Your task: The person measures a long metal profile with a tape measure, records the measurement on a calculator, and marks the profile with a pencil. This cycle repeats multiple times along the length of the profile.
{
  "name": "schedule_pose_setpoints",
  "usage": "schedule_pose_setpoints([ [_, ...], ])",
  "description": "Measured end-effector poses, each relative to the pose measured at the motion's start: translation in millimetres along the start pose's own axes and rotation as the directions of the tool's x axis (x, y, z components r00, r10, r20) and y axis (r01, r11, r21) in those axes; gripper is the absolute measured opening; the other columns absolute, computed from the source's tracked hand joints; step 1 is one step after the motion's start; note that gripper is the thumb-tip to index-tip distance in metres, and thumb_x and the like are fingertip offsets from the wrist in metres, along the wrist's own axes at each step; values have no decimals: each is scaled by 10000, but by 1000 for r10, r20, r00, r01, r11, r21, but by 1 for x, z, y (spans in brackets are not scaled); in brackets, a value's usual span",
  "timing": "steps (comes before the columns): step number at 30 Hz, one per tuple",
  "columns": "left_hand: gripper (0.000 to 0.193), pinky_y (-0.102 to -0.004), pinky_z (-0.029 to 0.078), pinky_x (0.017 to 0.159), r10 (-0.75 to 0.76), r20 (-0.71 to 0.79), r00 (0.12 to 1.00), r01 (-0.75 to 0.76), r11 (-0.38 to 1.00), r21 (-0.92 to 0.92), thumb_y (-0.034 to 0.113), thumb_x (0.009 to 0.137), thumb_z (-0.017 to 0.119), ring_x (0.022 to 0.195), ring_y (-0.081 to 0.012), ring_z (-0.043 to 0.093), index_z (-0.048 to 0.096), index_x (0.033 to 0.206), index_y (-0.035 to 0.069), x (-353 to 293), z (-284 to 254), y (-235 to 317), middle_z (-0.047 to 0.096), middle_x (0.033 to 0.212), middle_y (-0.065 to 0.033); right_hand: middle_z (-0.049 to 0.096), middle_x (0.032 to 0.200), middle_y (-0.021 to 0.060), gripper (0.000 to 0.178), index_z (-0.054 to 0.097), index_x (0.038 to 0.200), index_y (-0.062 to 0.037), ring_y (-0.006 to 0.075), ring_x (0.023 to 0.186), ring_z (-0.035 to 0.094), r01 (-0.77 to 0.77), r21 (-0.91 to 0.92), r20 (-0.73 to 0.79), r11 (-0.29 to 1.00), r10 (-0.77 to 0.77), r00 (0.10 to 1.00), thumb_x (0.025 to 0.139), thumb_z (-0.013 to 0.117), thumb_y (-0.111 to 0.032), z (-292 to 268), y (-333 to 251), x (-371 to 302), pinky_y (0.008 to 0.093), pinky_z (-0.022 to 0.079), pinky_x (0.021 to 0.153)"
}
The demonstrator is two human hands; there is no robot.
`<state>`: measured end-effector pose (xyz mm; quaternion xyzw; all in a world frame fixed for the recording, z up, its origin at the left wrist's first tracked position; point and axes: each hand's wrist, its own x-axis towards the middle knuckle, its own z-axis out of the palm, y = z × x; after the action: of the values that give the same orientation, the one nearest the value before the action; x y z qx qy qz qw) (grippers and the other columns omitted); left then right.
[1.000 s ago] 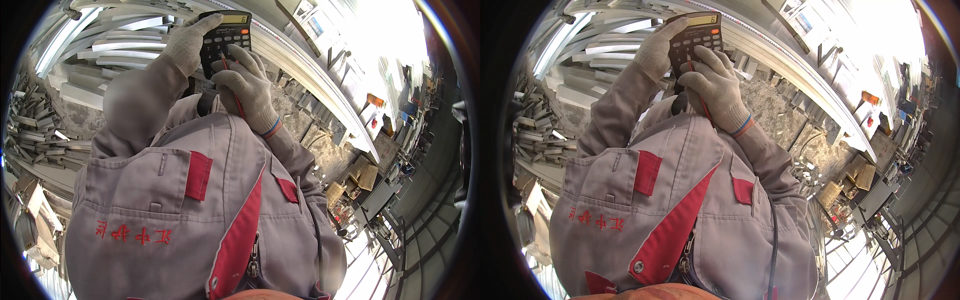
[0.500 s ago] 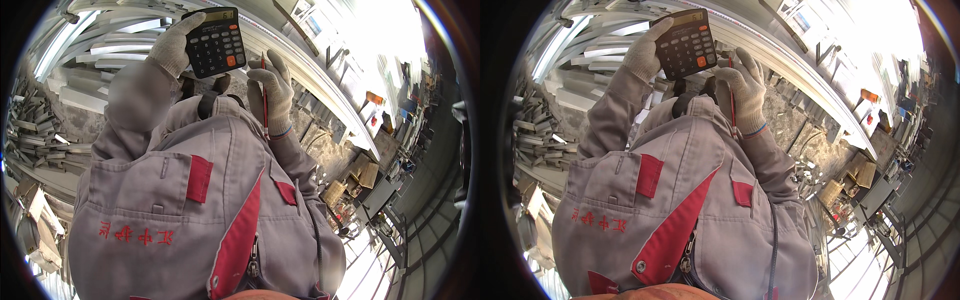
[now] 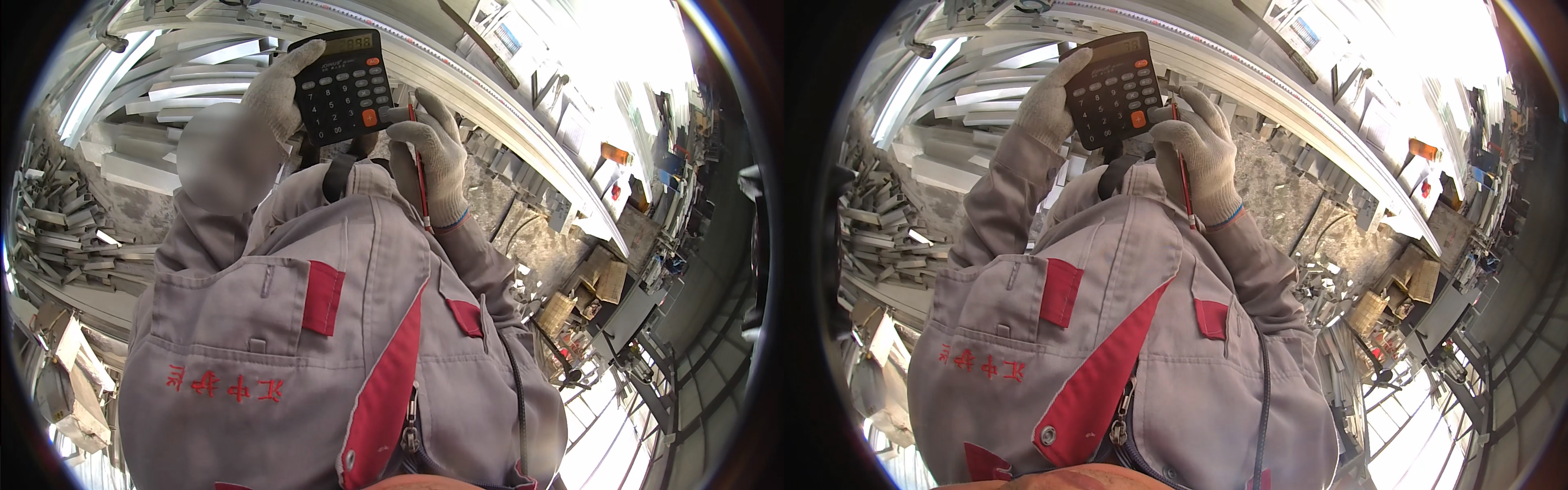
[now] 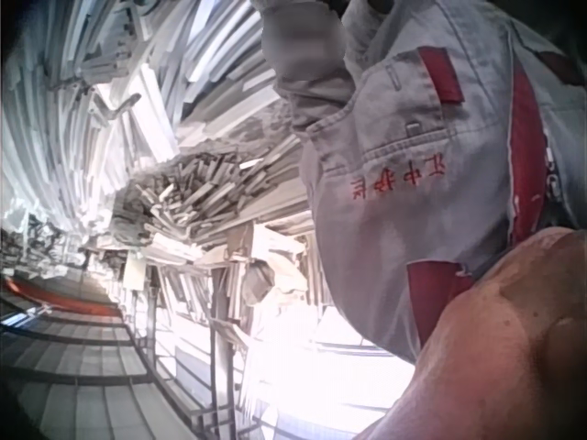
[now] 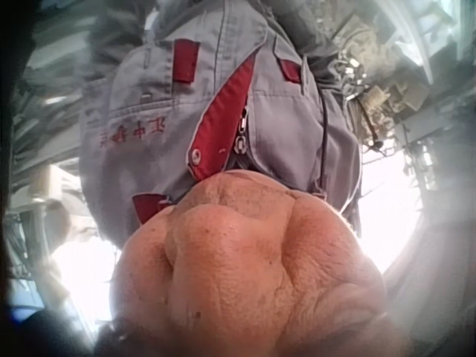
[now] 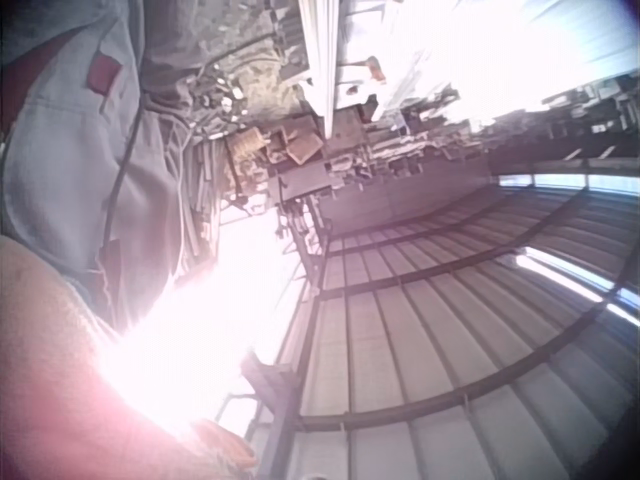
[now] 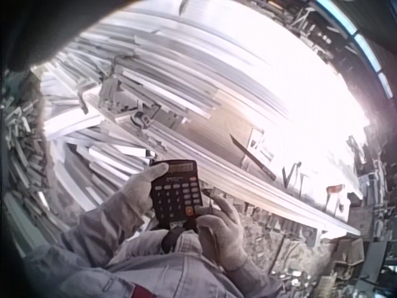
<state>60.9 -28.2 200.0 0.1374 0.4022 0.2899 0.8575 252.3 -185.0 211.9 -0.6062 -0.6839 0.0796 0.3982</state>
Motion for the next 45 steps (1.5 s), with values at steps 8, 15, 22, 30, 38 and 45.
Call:
schedule_pose_setpoints([
  [8,400,-398,690,841,-68,27,997,69,997,-26,257,1040,733,992,-250,782,668,1327,-14,-14,4,-6,760,1166,-158,764,1185,131,255,709,1018,-77,342,1234,697,-268,319,-117,909,319,941,884,686,138,-14,9,-22,420,557,1028],
  [15,391,-403,691,834,-65,-67,996,65,998,-1,251,1031,744,967,-260,787,675,1316,-8,10,-17,-33,767,1156,-161,741,1258,141,331,723,1266,-26,214,1098,727,-465,471,-97,749,568,817,1000,577,107,-28,20,-43,343,543,995],
  [22,389,-435,696,811,-187,-73,980,185,982,-33,236,1014,765,943,-285,793,683,1303,-10,37,-37,-48,774,1132,-180,772,1095,124,310,673,1352,16,192,1033,730,-486,527,-55,697,599,799,1089,618,-139,-37,35,-47,354,562,956],
  [30,379,-426,701,758,-222,-176,959,222,975,-16,242,1008,781,909,-285,795,689,1269,-17,47,-35,-53,776,1092,-183,764,1054,127,333,699,1346,27,185,984,711,-552,511,50,658,619,784,1071,621,-143,-46,59,-41,340,559,926],
  [38,373,-416,692,772,-210,-229,951,214,977,-7,229,1000,790,908,-268,792,690,1273,-5,61,-35,-55,778,1074,-156,748,1050,137,291,773,1221,12,223,967,700,-536,296,39,790,551,834,1028,647,-166,-52,99,-25,350,551,896],
  [45,360,-388,685,782,-225,-197,954,225,974,-22,225,1000,790,904,-248,792,698,1265,-2,72,-42,-56,786,1080,-147,778,1043,107,241,768,1195,15,164,956,721,-599,451,-4,662,672,740,1027,655,-116,-43,136,-20,317,570,871],
])
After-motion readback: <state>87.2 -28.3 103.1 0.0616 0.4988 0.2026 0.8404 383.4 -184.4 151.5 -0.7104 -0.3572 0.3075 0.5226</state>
